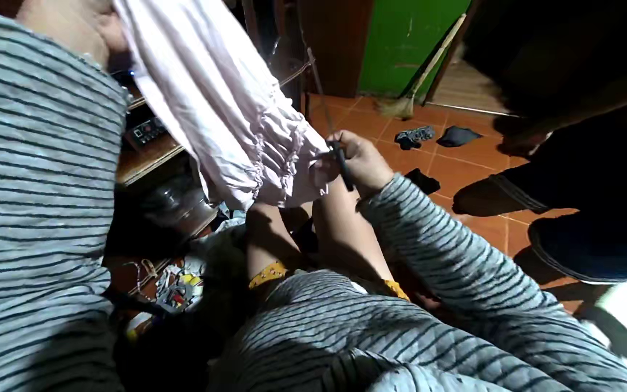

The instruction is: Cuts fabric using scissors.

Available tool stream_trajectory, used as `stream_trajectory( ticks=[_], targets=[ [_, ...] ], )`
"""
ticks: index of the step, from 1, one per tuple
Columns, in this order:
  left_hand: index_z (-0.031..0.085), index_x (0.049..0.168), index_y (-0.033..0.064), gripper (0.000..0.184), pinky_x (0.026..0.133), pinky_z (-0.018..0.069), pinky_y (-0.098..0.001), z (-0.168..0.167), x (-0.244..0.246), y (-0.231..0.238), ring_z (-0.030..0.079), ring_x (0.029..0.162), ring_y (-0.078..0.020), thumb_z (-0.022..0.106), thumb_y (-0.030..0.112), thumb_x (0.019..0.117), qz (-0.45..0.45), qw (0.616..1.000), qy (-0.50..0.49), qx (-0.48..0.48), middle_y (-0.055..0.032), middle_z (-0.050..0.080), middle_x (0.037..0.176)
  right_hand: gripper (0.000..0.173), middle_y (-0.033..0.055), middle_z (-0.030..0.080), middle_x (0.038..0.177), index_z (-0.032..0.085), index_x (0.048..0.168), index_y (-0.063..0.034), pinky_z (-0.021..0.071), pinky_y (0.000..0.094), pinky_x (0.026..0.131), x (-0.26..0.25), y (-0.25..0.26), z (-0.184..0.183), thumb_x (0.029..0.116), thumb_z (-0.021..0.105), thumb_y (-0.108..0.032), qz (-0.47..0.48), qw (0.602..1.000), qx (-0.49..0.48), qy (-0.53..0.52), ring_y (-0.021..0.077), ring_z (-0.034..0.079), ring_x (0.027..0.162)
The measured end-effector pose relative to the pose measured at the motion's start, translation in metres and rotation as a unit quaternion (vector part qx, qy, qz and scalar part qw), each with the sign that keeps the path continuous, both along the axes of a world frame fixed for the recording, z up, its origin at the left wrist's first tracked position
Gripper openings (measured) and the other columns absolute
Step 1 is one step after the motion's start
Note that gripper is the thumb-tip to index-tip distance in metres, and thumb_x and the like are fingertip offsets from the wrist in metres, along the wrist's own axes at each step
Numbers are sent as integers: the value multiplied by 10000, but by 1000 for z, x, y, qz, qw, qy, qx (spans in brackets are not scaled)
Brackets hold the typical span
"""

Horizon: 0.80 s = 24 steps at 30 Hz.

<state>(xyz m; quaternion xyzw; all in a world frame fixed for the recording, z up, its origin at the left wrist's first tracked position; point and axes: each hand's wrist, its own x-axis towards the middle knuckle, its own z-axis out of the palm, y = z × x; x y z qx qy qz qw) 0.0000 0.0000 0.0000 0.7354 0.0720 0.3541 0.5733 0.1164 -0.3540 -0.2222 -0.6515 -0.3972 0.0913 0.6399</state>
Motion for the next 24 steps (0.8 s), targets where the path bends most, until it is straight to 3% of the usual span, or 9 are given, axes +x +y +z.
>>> stream_trajectory(
  ticks=[2, 3, 5, 7, 9, 10, 13, 15, 24],
  targets=[
    [631, 1097, 4, 151, 790, 565, -296, -3, -31, 8, 637, 861, -92, 613, 92, 975, 208, 952, 54, 216, -59, 649, 988, 376, 50, 673, 962, 574, 1199, 4, 589, 296, 723, 22, -11, 16, 842, 690, 19, -20, 1000, 14, -11, 88, 658, 784],
    [629, 1120, -83, 259, 855, 505, -439, -6, -42, 12, 607, 932, -213, 629, 114, 951, 270, 924, 61, 265, -184, 640, 1059, 372, 40, 655, 969, 568, 1201, -7, 573, 279, 704, 31, -16, 26, 854, 701, 19, -33, 999, 14, -18, 79, 636, 776],
    [622, 1262, -42, 484, 1008, 461, -519, -17, -59, 17, 608, 1126, -292, 673, 313, 937, 346, 889, 123, 273, -233, 623, 1238, 371, 35, 639, 966, 573, 1201, -25, 535, 260, 639, 40, -23, 47, 863, 723, -12, -55, 998, 9, -35, 73, 602, 729],
    [604, 1306, -2, 546, 1005, 455, -628, -36, -67, 14, 606, 1184, -383, 661, 380, 919, 373, 864, 191, 279, -275, 612, 1275, 358, 18, 641, 935, 579, 1172, -43, 545, 245, 634, 40, -21, 65, 851, 735, -23, -51, 997, 21, -54, 63, 607, 716],
    [526, 1372, -71, 547, 1010, 368, -761, -49, -70, -15, 519, 1253, -568, 667, 243, 947, 332, 850, 235, 335, -395, 549, 1315, 355, 17, 627, 930, 578, 1153, -38, 537, 247, 639, 33, -13, 81, 832, 728, -18, -41, 995, 19, -90, 57, 598, 723],
    [493, 1408, -68, 556, 1021, 382, -739, -54, -68, -31, 525, 1255, -563, 669, 205, 956, 292, 855, 237, 358, -380, 549, 1336, 349, 21, 616, 951, 572, 1162, -28, 537, 245, 660, 29, -8, 88, 836, 697, -12, -32, 993, 10, -114, 51, 592, 740],
    [563, 1369, 6, 452, 1028, 504, -470, -71, -46, -84, 645, 1170, -278, 675, 218, 986, 112, 904, 194, 363, -199, 634, 1310, 370, 43, 638, 959, 566, 1179, -1, 552, 247, 696, 16, 13, 101, 835, 702, -20, 3, 983, -7, -186, 51, 615, 758],
    [649, 1284, 55, 344, 918, 549, -349, -87, -32, -119, 671, 998, -120, 670, 239, 994, -15, 930, 194, 311, -86, 693, 1164, 412, 63, 652, 971, 563, 1189, 9, 562, 252, 707, 8, 26, 104, 819, 740, -25, 25, 978, -18, -208, 66, 633, 765],
    [557, 1343, 30, 312, 842, 615, -310, -112, -9, -159, 725, 912, -140, 551, 145, 1053, -214, 949, 228, -33, -51, 718, 1035, 404, 47, 636, 1009, 542, 1185, -8, 569, 229, 734, 10, 27, 110, 825, 725, -26, 66, 974, 8, -215, 52, 642, 807]
  ],
)
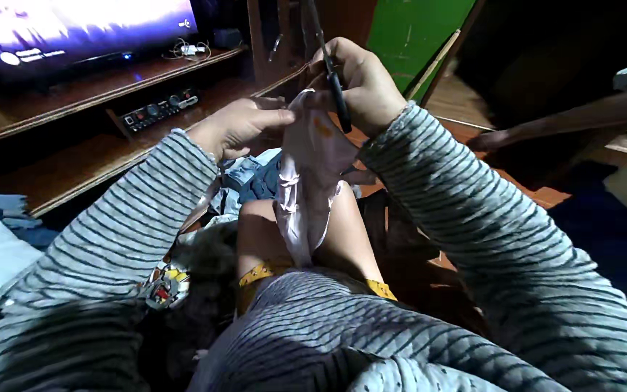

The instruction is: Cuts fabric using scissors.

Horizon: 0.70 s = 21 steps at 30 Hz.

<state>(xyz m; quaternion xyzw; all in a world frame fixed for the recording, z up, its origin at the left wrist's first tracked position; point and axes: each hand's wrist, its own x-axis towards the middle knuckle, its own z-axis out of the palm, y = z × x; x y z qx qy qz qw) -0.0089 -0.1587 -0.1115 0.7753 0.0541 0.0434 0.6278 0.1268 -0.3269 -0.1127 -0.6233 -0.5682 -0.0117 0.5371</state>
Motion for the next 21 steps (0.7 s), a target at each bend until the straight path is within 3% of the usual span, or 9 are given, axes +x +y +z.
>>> stream_trajectory(
  ticks=[5, 8, 11, 14, 17, 21],
  targets=[
    [663, 1123, 72, 214, 840, 593, -312, 2, 0, 6, 709, 897, -107, 520, 221, 1069, -11, 997, -62, -53, -11, 729, 965, 408, 66, 648, 989, 550, 1195, 1, 567, 258, 695, -2, -3, -12, 825, 720, -12, -57, 998, -6, 21, 75, 643, 773],
    [627, 1119, 99, 240, 837, 603, -307, 9, -7, 8, 708, 887, -112, 420, 220, 1106, -26, 985, -122, -117, -14, 709, 948, 432, 123, 669, 958, 585, 1188, 10, 563, 393, 715, -1, -6, -37, 786, 745, 10, -128, 989, -73, 10, 181, 650, 774],
    [575, 1179, 95, 185, 858, 606, -328, 16, -16, 10, 709, 909, -130, 428, 178, 1104, 11, 973, -188, -130, -24, 699, 975, 457, 169, 703, 998, 607, 1217, -3, 567, 520, 802, 9, -12, -65, 786, 756, 16, -177, 973, -142, 38, 282, 692, 869],
    [602, 1139, 102, 126, 804, 614, -294, 17, -21, 22, 711, 854, -107, 504, 148, 1076, 81, 971, -214, -71, -4, 706, 938, 423, 180, 694, 984, 598, 1217, 18, 583, 507, 752, 22, -23, -76, 818, 737, 33, -189, 968, -137, 90, 279, 691, 801],
    [601, 1137, 107, 104, 792, 618, -304, 12, -22, 34, 715, 845, -116, 546, 145, 1057, 132, 966, -213, -57, -10, 706, 939, 410, 176, 691, 1024, 589, 1219, 31, 584, 467, 777, 32, -35, -67, 831, 722, 38, -215, 967, -105, 88, 248, 687, 830],
    [568, 1202, 80, 160, 824, 616, -322, 2, -22, 39, 719, 906, -137, 504, 157, 1077, 156, 960, -220, -79, -42, 707, 1003, 441, 149, 705, 1011, 591, 1238, -12, 572, 481, 781, 31, -43, -42, 834, 762, -59, -269, 957, -88, 71, 239, 694, 841]
  ],
)
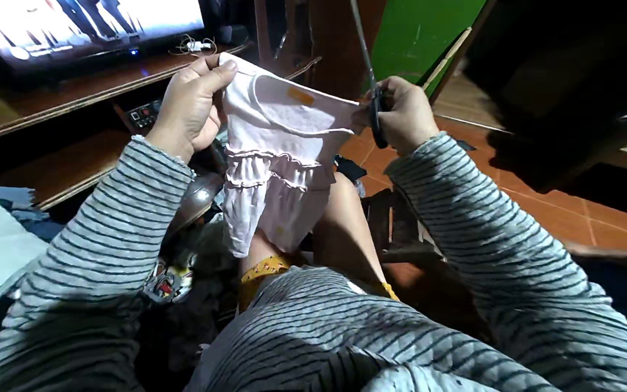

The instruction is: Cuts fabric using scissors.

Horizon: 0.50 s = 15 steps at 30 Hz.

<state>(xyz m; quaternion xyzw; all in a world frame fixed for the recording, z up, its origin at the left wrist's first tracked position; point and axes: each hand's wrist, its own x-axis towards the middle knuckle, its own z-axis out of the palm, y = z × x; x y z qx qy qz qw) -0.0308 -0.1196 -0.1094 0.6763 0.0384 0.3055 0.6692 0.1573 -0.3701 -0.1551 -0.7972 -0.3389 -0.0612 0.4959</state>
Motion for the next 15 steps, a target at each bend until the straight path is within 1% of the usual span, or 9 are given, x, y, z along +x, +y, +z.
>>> stream_trajectory(
  ticks=[2, 3, 4, 5, 7, 9, 11, 13, 15],
  targets=[
    [531, 1303, 70, 251, 951, 559, -318, 16, -10, -25, 680, 1044, -143, 393, 151, 1108, 47, 993, 87, -60, -66, 674, 1125, 421, 133, 694, 1011, 584, 1222, -12, 570, 445, 780, -2, -2, 7, 842, 755, -75, -2, 1000, 7, -11, 204, 684, 836],
    [533, 1328, 71, 293, 1025, 480, -330, 31, -14, -42, 623, 1101, -155, 344, 149, 1118, 68, 977, 141, -146, -81, 637, 1174, 406, 125, 686, 1002, 583, 1213, -10, 567, 416, 769, -3, -3, 9, 846, 747, -69, 3, 1000, 12, -12, 181, 674, 818],
    [567, 1258, 61, 267, 966, 550, -337, 14, -12, -31, 674, 1052, -152, 379, 176, 1108, 34, 986, 97, -130, -73, 678, 1120, 390, 111, 682, 977, 589, 1202, -13, 566, 387, 743, -5, -3, 10, 850, 745, -73, 11, 1000, 16, -10, 155, 663, 786],
    [579, 1216, 55, 239, 906, 586, -358, -3, -9, -19, 699, 1001, -163, 420, 187, 1096, -9, 992, 54, -114, -75, 699, 1072, 368, 93, 674, 938, 595, 1189, -20, 558, 362, 705, -6, -4, 9, 852, 731, -77, 21, 1000, 19, -5, 132, 645, 745],
    [502, 1239, 106, 171, 845, 595, -367, -19, -7, -13, 693, 940, -162, 478, 139, 1073, -45, 995, 26, -82, -54, 673, 1041, 338, 62, 670, 883, 603, 1166, -31, 557, 334, 671, -7, -6, -1, 851, 709, -89, 58, 998, 25, 21, 103, 633, 703],
    [435, 1337, 145, 314, 816, 610, -346, -27, -12, -20, 706, 892, -153, 510, 55, 1046, -66, 996, 22, -51, -45, 676, 1036, 310, 32, 664, 846, 599, 1147, -23, 553, 289, 642, -9, -9, -15, 855, 694, -68, 103, 993, 35, 49, 73, 620, 674],
    [517, 1309, 119, 319, 789, 618, -306, -36, -17, -27, 718, 843, -118, 530, -10, 1017, -95, 995, 7, -29, -22, 717, 993, 296, 17, 650, 837, 586, 1154, -15, 527, 248, 605, -13, -15, -30, 874, 677, -48, 139, 987, 40, 64, 51, 590, 647],
    [609, 1172, 88, 244, 735, 614, -264, -48, -22, -33, 702, 778, -78, 574, -48, 972, -106, 994, -3, 9, 11, 720, 932, 345, -16, 652, 840, 591, 1187, -35, 520, 214, 590, -22, -26, -48, 894, 712, -171, 170, 983, 45, 45, 21, 585, 637],
    [644, 1130, 64, 253, 709, 608, -238, -62, -24, -37, 690, 749, -57, 645, -66, 912, -106, 992, -25, 66, 20, 723, 914, 504, -46, 693, 906, 597, 1260, -75, 562, 213, 643, -38, -43, -67, 885, 733, -383, 222, 973, 49, 31, 11, 638, 716]
  ],
)
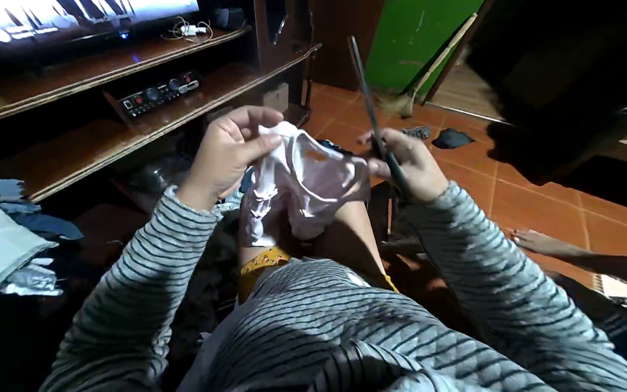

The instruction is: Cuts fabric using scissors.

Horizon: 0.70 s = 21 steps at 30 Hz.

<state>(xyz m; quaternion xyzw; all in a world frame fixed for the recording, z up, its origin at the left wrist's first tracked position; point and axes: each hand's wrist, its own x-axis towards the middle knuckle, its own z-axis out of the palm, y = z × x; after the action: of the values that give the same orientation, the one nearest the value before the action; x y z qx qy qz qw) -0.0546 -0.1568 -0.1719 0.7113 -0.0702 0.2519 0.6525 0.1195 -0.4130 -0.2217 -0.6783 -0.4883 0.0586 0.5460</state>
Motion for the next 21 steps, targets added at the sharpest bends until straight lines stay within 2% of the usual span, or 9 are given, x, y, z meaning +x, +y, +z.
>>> stream_trajectory(
  ticks=[2, 4, 6, 9, 15, 21],
  targets=[
    [657, 1129, 31, 276, 747, 611, -246, -15, 0, -3, 691, 795, -67, 699, -69, 876, -6, 998, -26, 48, 5, 717, 955, 661, -56, 707, 947, 627, 1272, -104, 581, 238, 704, -17, -18, -21, 846, 726, -600, 56, 998, -6, 8, 32, 662, 797],
    [667, 1113, 22, 287, 761, 599, -234, -27, 2, -6, 677, 833, -68, 739, -55, 846, -9, 996, -34, 85, 1, 704, 986, 748, -41, 702, 954, 644, 1259, -77, 585, 256, 741, -31, -34, -48, 829, 703, -686, 119, 991, -41, 49, 49, 666, 829],
    [671, 1114, 14, 305, 768, 589, -221, -35, 5, -11, 670, 856, -66, 755, -48, 827, -15, 994, -30, 108, -10, 702, 1020, 794, -33, 692, 944, 644, 1262, -38, 581, 254, 741, -39, -49, -72, 821, 708, -696, 163, 980, -76, 90, 48, 658, 822],
    [659, 1160, 0, 362, 798, 596, -240, -44, 10, -15, 680, 907, -83, 748, -60, 814, -43, 992, -12, 114, -39, 698, 1109, 808, -49, 683, 917, 648, 1257, -40, 562, 224, 714, -41, -68, -89, 804, 720, -704, 202, 961, -124, 145, 25, 642, 798],
    [640, 1194, 12, 423, 768, 611, -224, -54, 16, -27, 694, 915, -73, 748, -109, 803, -102, 989, 32, 105, -36, 684, 1171, 722, -64, 700, 927, 669, 1210, -54, 543, 176, 649, -41, -81, -94, 847, 697, -678, 252, 935, -134, 212, -17, 632, 753],
    [637, 1225, 22, 465, 732, 617, -217, -54, 18, -33, 705, 892, -75, 774, -87, 794, -135, 982, 50, 120, -37, 690, 1174, 697, -91, 660, 847, 660, 1189, -54, 505, 162, 614, -41, -68, -94, 871, 674, -674, 274, 931, -102, 216, -35, 591, 699]
  ],
)
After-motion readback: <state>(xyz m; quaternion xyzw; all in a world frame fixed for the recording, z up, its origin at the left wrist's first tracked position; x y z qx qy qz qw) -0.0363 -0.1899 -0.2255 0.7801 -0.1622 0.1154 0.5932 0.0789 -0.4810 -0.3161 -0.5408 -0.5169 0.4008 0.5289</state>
